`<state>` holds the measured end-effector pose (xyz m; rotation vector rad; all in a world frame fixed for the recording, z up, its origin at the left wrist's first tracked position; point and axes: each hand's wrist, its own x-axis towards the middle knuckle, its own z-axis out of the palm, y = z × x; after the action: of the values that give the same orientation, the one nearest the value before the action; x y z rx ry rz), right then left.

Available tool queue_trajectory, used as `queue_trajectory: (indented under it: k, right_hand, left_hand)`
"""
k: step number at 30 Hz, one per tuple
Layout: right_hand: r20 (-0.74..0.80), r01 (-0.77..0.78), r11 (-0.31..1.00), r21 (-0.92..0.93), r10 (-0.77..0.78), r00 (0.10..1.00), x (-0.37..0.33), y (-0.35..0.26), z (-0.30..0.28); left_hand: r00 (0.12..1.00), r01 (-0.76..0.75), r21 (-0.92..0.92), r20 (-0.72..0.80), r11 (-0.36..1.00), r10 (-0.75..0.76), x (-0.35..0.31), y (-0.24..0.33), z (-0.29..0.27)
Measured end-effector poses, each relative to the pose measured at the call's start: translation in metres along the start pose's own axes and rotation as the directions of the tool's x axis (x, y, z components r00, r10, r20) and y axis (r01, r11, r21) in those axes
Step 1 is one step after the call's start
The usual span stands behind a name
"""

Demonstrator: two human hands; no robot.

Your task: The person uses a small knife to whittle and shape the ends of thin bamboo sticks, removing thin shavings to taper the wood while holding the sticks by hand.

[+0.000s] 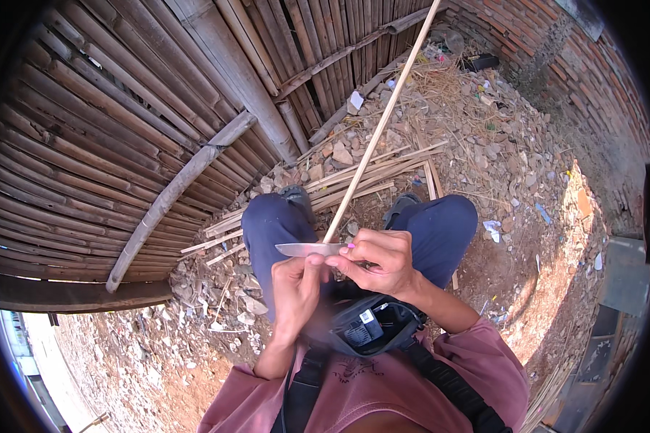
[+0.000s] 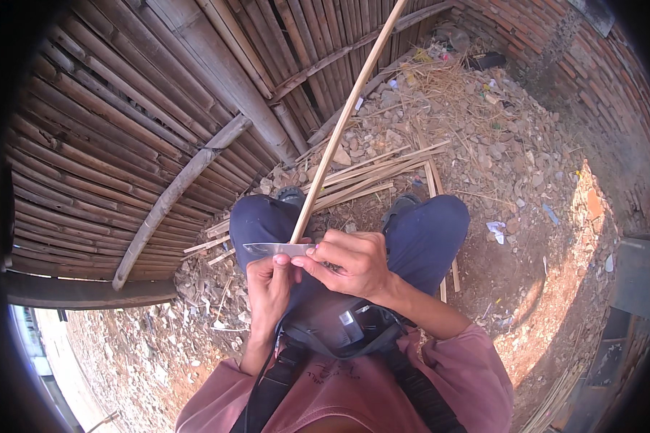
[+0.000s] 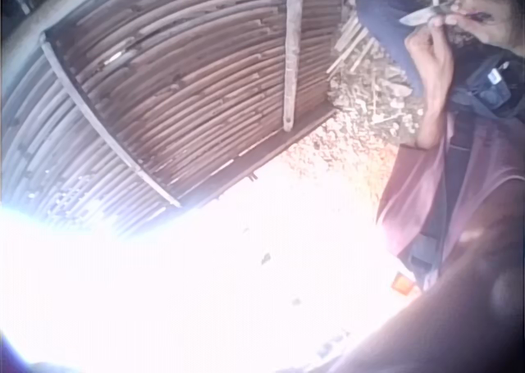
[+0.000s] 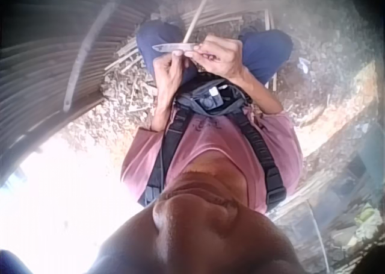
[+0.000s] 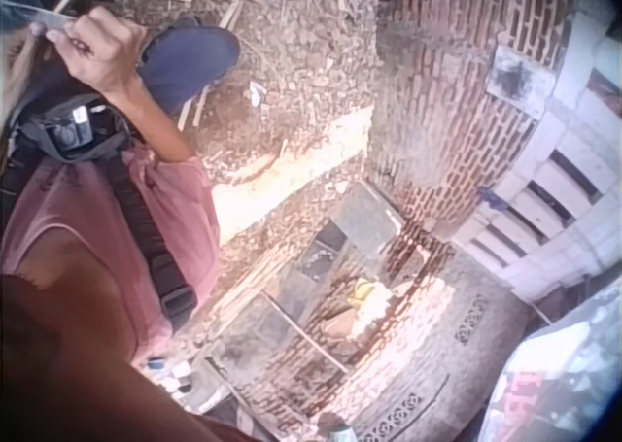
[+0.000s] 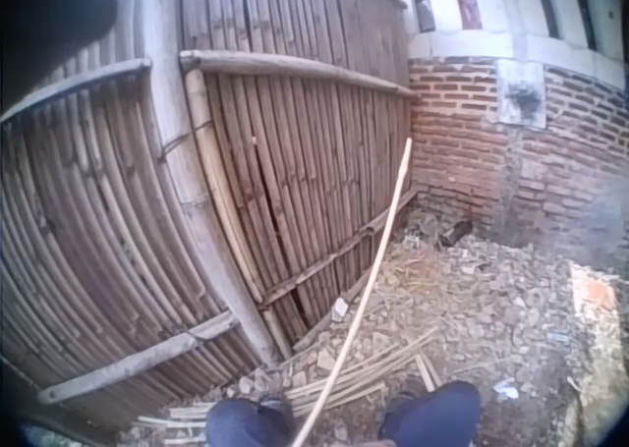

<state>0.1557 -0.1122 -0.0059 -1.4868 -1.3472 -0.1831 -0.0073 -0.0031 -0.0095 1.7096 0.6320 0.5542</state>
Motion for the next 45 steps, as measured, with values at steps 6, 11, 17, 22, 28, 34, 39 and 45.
queue_trajectory:
  k: [6,11,17,22,28,34,39,45]
  right_hand:
    - [-0.003,0.036,0.996,-0.082,-0.037,0.999,0.006,-0.006,-0.005]
    - [0.001,0.021,0.995,-0.093,-0.021,1.000,0.005,-0.008,-0.006]
    - [0.030,-0.015,0.998,-0.057,0.016,0.999,-0.002,0.000,-0.006]
    - [0.026,-0.032,0.999,-0.017,0.033,0.999,0.000,0.001,-0.006]
    - [0.023,-0.047,0.998,0.030,0.046,0.999,0.001,0.001,-0.006]
    - [0.044,-0.060,0.998,0.023,0.058,0.997,0.002,0.000,-0.009]
    - [0.042,-0.036,0.998,0.058,0.033,0.999,0.000,-0.002,-0.008]
    - [0.029,0.008,0.999,0.047,-0.009,1.000,0.001,-0.002,-0.007]
  left_hand:
    - [0.999,0.033,0.012,-0.007,0.999,-0.033,0.002,0.008,0.000]
    - [0.999,0.039,0.002,0.001,0.999,-0.039,0.002,0.004,-0.001]
    - [0.998,-0.008,-0.058,0.065,0.998,0.012,0.005,0.001,-0.006]
    - [0.973,0.115,-0.230,0.222,0.966,-0.063,0.005,0.007,-0.009]
    - [0.984,0.035,-0.220,0.177,0.975,0.005,0.005,0.005,-0.009]
    - [0.992,-0.026,-0.268,0.110,0.963,0.058,0.008,0.002,-0.009]
    - [0.999,-0.023,-0.237,0.039,0.971,0.033,0.006,0.003,-0.007]
    - [0.999,-0.038,-0.267,0.022,0.963,0.045,0.005,0.000,-0.004]
